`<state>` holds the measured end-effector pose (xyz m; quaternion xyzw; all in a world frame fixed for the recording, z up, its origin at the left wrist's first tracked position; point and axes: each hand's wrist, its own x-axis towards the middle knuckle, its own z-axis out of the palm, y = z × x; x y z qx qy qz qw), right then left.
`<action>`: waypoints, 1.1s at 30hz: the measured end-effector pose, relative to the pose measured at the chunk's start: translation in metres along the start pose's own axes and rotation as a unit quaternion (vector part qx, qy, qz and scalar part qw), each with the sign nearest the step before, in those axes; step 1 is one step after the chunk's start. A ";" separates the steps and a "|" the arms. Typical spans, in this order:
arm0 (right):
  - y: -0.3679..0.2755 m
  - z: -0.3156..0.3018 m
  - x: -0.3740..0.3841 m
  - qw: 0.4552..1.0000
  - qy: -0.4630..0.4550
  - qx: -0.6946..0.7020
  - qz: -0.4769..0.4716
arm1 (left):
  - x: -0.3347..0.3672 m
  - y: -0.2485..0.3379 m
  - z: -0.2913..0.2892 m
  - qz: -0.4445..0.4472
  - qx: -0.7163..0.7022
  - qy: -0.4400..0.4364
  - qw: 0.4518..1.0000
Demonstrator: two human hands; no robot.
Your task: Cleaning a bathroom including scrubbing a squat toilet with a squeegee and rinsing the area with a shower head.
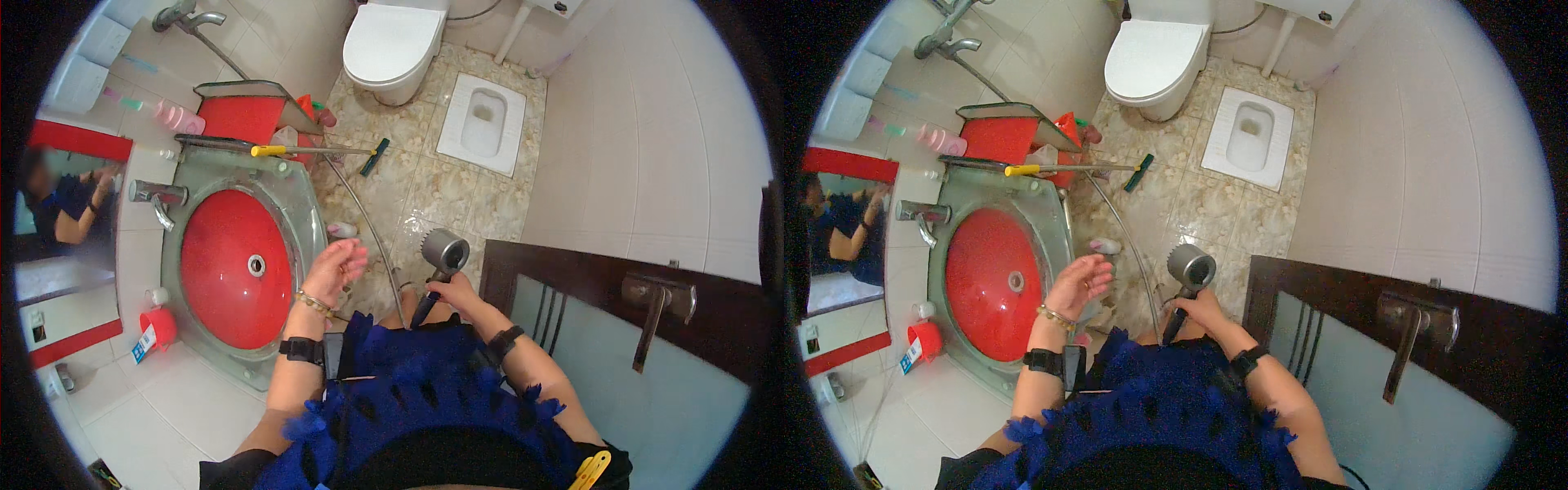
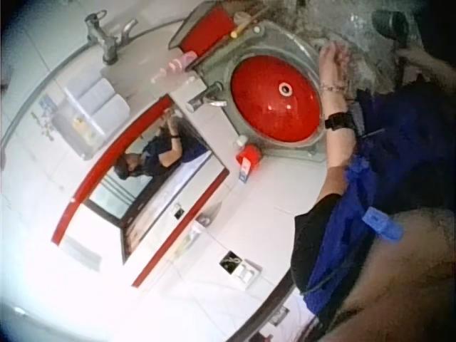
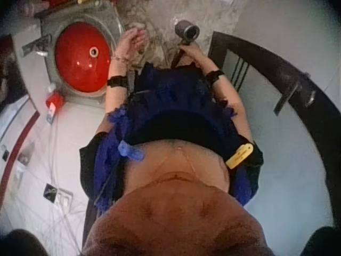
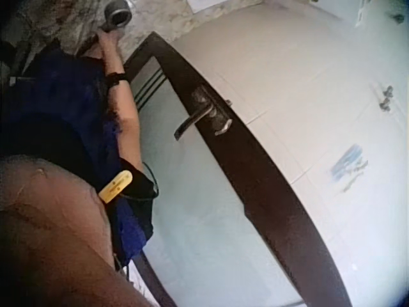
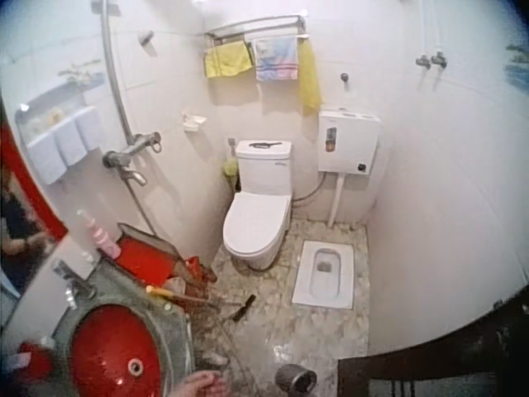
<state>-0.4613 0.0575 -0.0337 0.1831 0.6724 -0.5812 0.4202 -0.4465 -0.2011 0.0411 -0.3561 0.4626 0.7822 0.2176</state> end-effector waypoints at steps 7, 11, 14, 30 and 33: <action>0.041 -0.013 -0.008 0.981 0.070 -0.123 -0.129 | -0.073 0.013 -0.011 0.194 -0.052 0.109 0.974; 0.053 -0.024 -0.039 0.971 0.159 -0.132 -0.124 | -0.094 -0.006 -0.028 0.206 -0.070 0.155 0.964; 0.085 -0.043 -0.049 0.966 0.208 -0.099 -0.117 | -0.098 -0.018 -0.028 0.190 -0.057 0.137 0.970; 0.168 -0.004 -0.166 0.932 0.316 0.166 -0.059 | -0.114 -0.038 -0.031 0.189 -0.014 -0.006 0.982; 0.173 0.010 -0.176 0.933 0.309 0.177 -0.039 | -0.121 -0.035 -0.027 0.191 -0.008 -0.015 0.981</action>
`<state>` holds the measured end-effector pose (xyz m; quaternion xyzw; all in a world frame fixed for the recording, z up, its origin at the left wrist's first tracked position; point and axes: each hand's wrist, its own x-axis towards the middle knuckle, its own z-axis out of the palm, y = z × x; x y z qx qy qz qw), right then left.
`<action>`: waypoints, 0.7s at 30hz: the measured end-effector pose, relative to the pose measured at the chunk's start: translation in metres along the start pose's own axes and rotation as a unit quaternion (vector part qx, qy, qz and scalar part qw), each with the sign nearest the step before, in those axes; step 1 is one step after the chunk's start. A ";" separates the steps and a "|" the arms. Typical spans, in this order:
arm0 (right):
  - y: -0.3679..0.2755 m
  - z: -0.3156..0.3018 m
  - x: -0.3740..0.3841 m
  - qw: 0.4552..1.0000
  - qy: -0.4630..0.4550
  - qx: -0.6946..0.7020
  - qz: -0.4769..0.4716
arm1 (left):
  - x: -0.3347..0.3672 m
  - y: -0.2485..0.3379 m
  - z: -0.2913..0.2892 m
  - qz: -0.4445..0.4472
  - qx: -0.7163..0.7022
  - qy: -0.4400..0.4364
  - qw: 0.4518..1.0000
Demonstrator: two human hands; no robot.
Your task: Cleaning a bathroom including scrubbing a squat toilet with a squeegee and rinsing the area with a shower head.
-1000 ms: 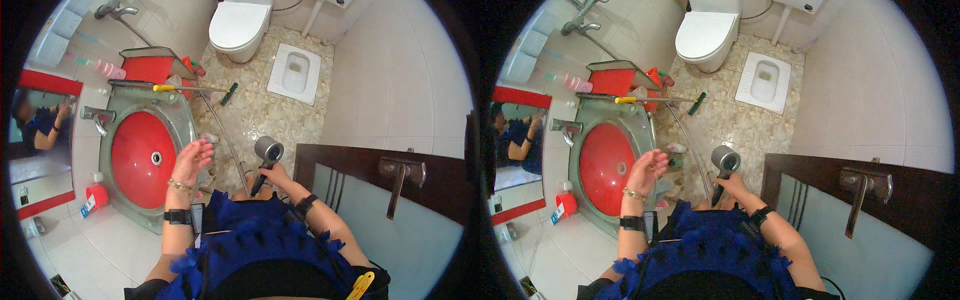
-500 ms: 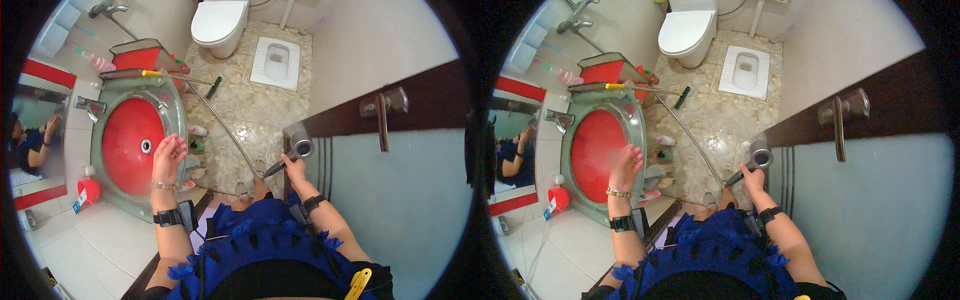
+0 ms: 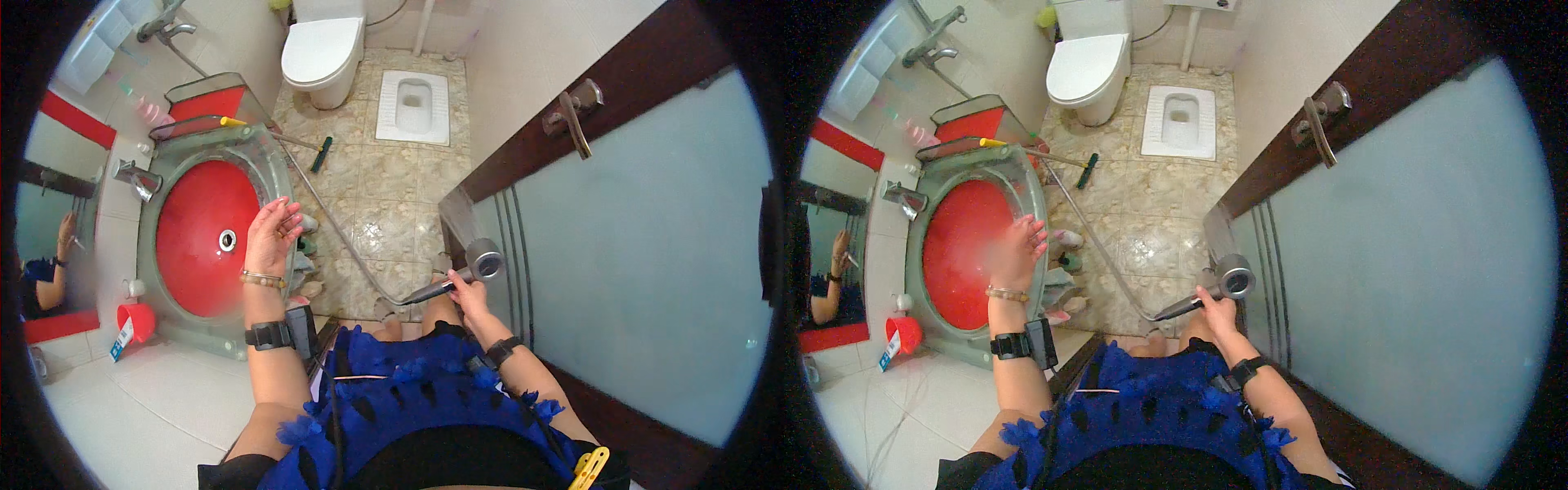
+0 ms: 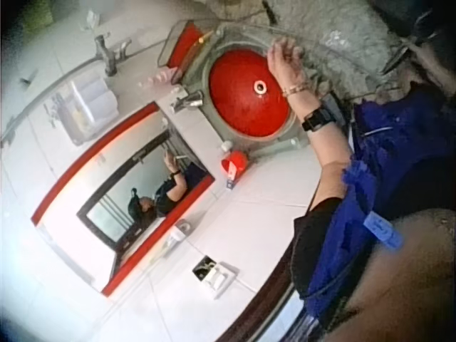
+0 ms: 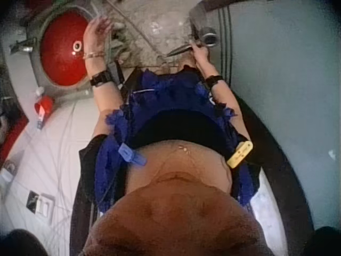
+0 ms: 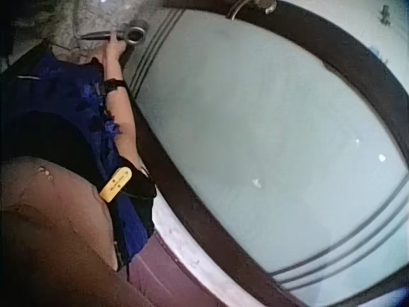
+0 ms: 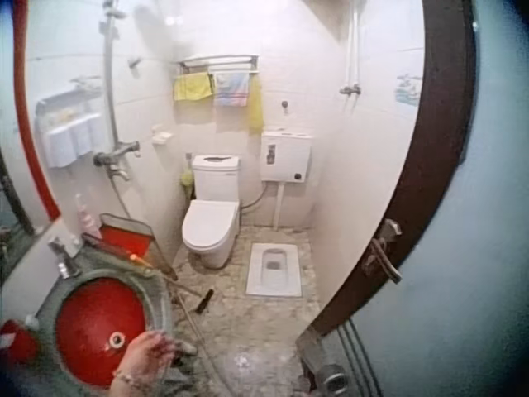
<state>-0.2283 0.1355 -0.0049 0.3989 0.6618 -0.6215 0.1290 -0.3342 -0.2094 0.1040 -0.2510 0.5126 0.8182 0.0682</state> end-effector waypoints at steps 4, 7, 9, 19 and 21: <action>0.000 0.008 -0.014 1.000 -0.007 0.009 -0.012 | -0.006 0.001 -0.001 -0.001 -0.003 -0.001 1.000; 0.008 0.009 -0.009 1.000 0.014 -0.009 0.002 | -0.009 -0.001 -0.007 -0.010 -0.002 0.001 1.000; 0.012 0.011 -0.009 1.000 0.014 -0.024 0.014 | -0.010 -0.004 -0.018 -0.013 -0.006 0.001 1.000; 0.006 0.015 -0.006 0.997 0.069 -0.031 -0.005 | -0.013 -0.002 -0.059 0.014 -0.013 0.009 1.000; -0.009 0.017 -0.006 0.997 0.056 -0.004 -0.054 | -0.015 -0.003 -0.066 0.012 -0.013 0.008 1.000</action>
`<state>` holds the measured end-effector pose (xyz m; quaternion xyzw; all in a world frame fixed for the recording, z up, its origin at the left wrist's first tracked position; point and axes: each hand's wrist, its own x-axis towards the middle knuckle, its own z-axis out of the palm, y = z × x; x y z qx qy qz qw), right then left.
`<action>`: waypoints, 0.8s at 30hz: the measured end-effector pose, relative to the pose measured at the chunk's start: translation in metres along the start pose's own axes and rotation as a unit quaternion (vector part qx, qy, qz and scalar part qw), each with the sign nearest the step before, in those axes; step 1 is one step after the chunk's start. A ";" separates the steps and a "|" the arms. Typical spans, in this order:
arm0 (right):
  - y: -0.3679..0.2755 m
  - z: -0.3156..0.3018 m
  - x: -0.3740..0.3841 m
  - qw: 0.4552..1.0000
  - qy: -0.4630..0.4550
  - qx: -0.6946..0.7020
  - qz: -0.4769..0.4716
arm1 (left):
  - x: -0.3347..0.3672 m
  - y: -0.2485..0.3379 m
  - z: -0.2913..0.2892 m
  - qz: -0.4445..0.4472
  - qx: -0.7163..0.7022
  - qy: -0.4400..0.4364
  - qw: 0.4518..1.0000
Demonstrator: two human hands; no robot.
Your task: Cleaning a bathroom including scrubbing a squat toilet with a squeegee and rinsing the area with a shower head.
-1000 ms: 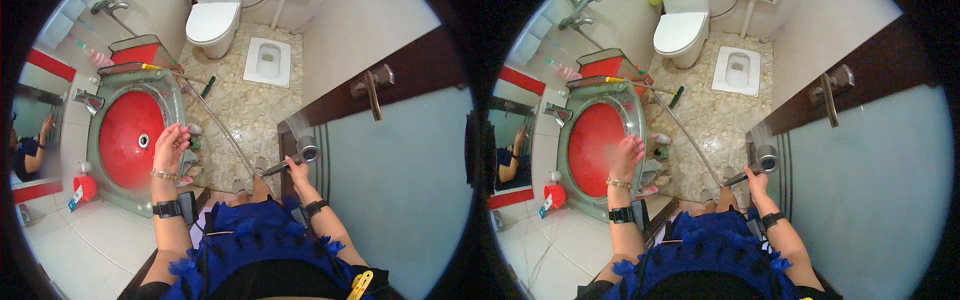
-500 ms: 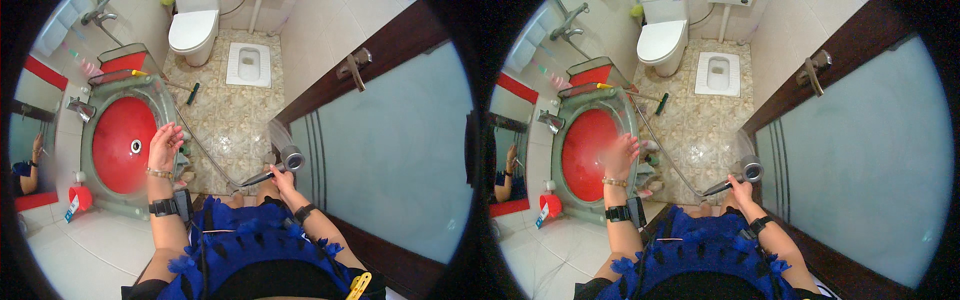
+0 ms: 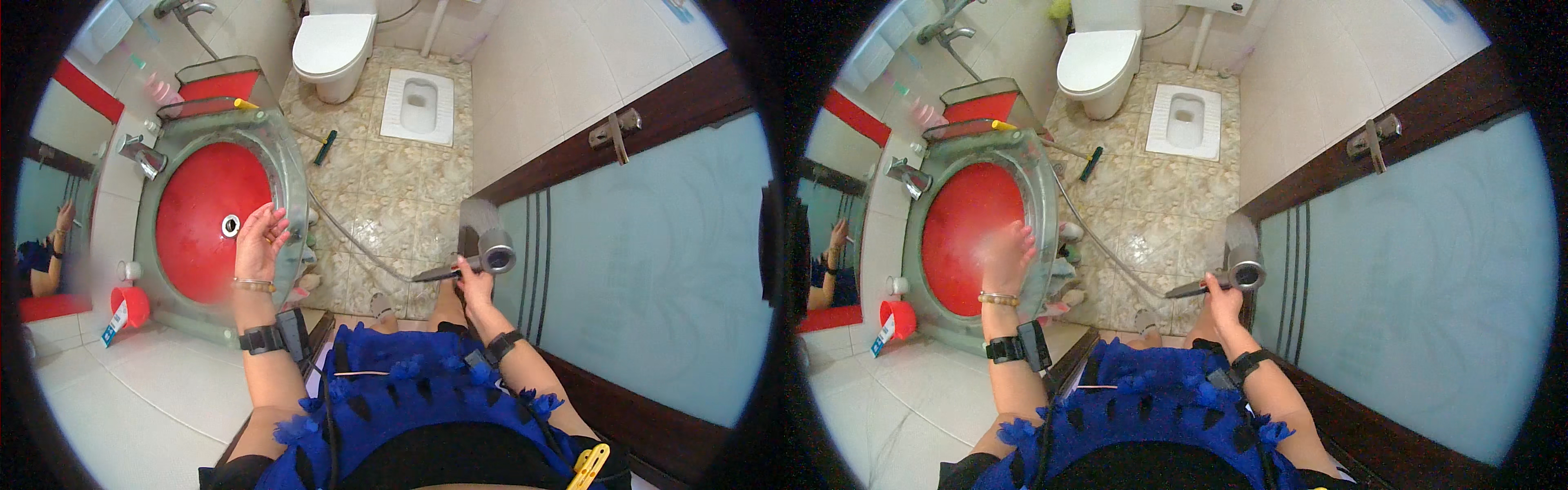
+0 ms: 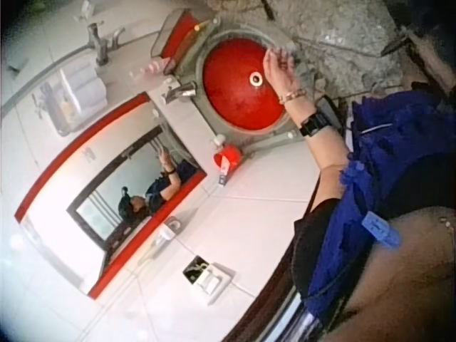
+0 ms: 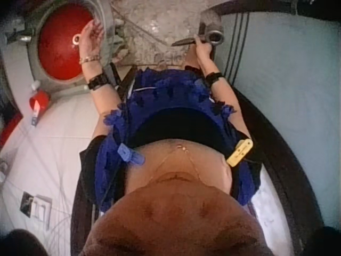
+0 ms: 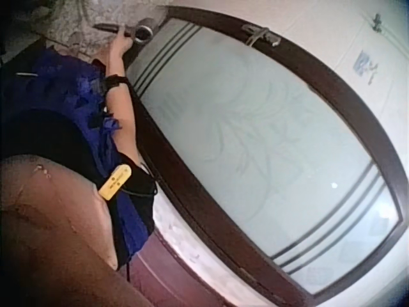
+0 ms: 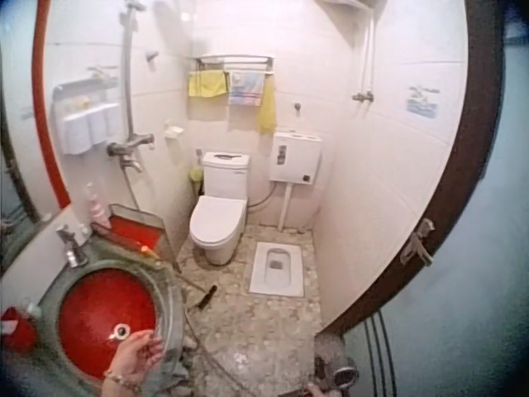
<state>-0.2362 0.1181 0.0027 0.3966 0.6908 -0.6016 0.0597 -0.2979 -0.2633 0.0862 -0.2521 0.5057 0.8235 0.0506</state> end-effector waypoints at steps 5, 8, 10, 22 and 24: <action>-0.015 0.005 0.004 0.998 -0.044 -0.016 -0.046 | -0.006 0.001 0.002 0.009 -0.021 0.022 1.000; -0.001 0.016 0.003 0.991 -0.122 -0.047 0.012 | -0.011 0.004 0.005 0.011 0.006 0.046 0.999; 0.006 0.027 -0.005 0.983 -0.165 -0.071 0.045 | -0.014 0.006 0.003 0.009 -0.015 0.052 0.998; 0.044 0.072 -0.068 0.892 -0.387 -0.139 0.189 | -0.054 -0.016 -0.012 0.028 -0.041 0.124 0.991; 0.051 0.069 -0.066 0.905 -0.393 -0.130 0.101 | -0.066 -0.026 -0.016 0.034 -0.033 0.132 0.990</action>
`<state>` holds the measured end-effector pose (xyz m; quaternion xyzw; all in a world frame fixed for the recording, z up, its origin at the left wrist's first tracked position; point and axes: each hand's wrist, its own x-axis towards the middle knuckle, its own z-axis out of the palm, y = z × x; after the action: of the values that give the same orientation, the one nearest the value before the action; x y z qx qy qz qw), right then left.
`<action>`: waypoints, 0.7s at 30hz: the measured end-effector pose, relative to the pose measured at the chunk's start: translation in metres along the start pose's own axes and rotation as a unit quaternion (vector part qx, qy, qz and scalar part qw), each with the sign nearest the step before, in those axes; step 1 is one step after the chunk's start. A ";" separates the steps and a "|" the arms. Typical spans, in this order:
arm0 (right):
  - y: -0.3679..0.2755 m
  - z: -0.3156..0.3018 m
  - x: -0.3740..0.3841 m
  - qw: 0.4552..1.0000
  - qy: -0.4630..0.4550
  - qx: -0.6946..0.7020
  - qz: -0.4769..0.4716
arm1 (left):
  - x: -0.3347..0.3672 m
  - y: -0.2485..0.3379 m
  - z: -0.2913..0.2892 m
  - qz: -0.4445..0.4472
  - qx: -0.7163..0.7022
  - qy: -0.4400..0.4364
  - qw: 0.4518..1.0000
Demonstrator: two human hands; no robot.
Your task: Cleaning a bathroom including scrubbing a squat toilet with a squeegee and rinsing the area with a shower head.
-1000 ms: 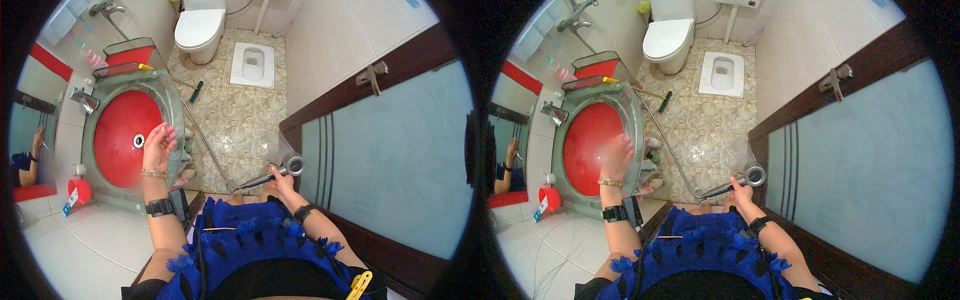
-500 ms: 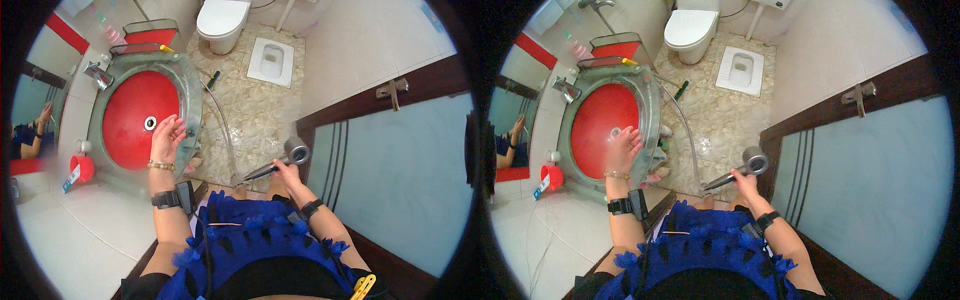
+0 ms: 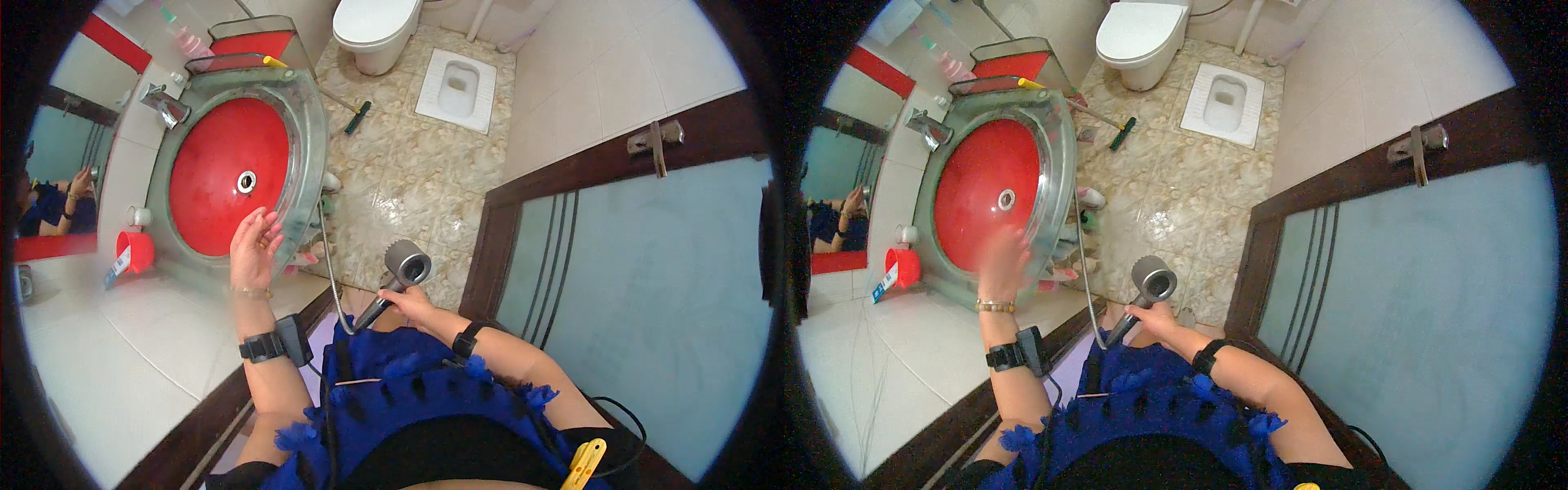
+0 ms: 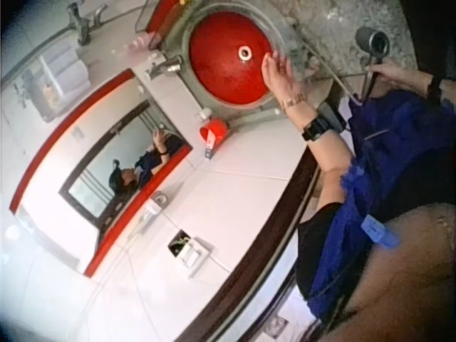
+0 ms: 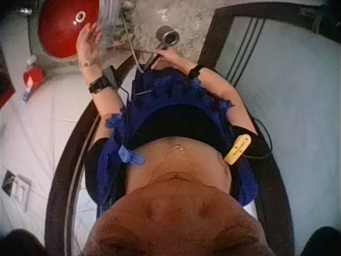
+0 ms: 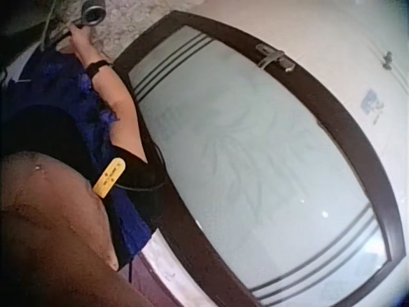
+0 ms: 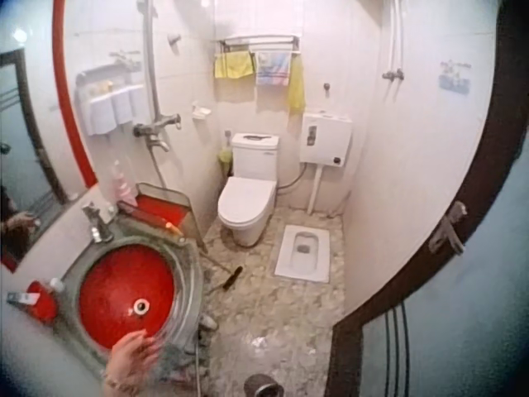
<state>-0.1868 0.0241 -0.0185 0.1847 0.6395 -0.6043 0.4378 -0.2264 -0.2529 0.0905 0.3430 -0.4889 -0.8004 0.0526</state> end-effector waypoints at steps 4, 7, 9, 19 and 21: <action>0.029 -0.016 0.019 0.993 0.028 -0.055 -0.096 | -0.035 -0.005 -0.001 -0.008 0.026 0.023 0.999; 0.014 -0.041 0.014 0.995 0.050 -0.071 -0.054 | -0.052 -0.013 0.001 0.001 0.036 -0.003 0.999; 0.020 -0.054 0.012 0.994 0.089 -0.021 -0.058 | -0.076 -0.013 0.019 -0.014 0.042 0.037 0.998; 0.107 -0.064 -0.015 0.918 0.041 0.373 0.125 | -0.099 -0.038 0.003 -0.042 0.089 -0.006 0.995; 0.124 -0.039 -0.017 0.914 0.030 0.382 0.130 | -0.098 -0.039 -0.004 -0.053 0.100 -0.022 0.993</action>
<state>-0.0961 0.0901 -0.0856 0.4377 0.3432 -0.7343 0.3892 -0.1402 -0.1945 0.1056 0.3545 -0.5486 -0.7564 -0.0350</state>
